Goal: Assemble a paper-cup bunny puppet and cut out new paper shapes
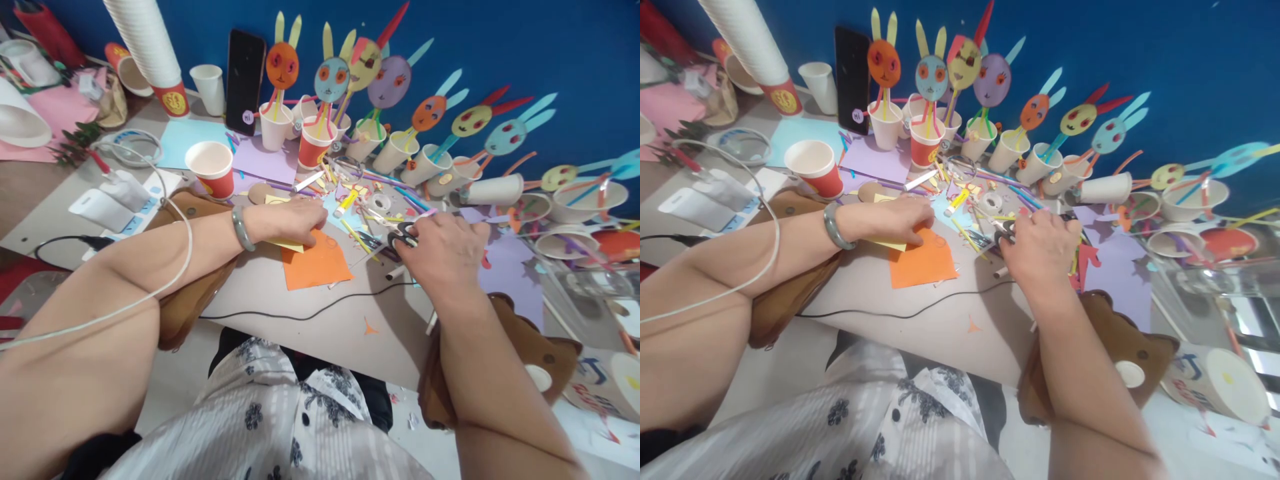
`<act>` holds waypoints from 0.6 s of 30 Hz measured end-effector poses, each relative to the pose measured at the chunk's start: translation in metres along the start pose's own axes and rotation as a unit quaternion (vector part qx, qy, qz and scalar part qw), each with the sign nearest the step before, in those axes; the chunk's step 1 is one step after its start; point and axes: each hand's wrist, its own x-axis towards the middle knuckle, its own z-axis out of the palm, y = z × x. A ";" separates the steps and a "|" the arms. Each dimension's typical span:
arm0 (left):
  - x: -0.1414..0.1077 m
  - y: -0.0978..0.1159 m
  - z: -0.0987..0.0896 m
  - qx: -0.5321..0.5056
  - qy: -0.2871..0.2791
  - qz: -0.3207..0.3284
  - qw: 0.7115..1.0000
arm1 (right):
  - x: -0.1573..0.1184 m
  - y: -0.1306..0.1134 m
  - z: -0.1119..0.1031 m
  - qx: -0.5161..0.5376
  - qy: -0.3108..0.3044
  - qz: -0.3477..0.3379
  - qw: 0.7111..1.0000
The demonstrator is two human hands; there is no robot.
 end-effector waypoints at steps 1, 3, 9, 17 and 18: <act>0.000 0.000 0.000 -0.006 -0.002 -0.002 1.000 | -0.002 0.000 -0.004 -0.013 0.015 0.008 1.000; 0.001 0.002 0.000 -0.011 -0.010 -0.011 1.000 | -0.004 0.000 -0.010 -0.019 0.050 0.022 0.998; 0.001 0.002 0.000 -0.006 -0.004 -0.024 1.000 | 0.002 -0.006 0.001 0.309 0.051 0.071 0.947; -0.001 0.004 -0.001 -0.016 -0.011 -0.016 1.000 | -0.002 -0.036 0.020 0.646 -0.139 0.044 0.749; -0.001 0.004 -0.001 -0.014 -0.009 -0.018 1.000 | -0.003 -0.039 0.020 0.653 -0.150 0.037 0.742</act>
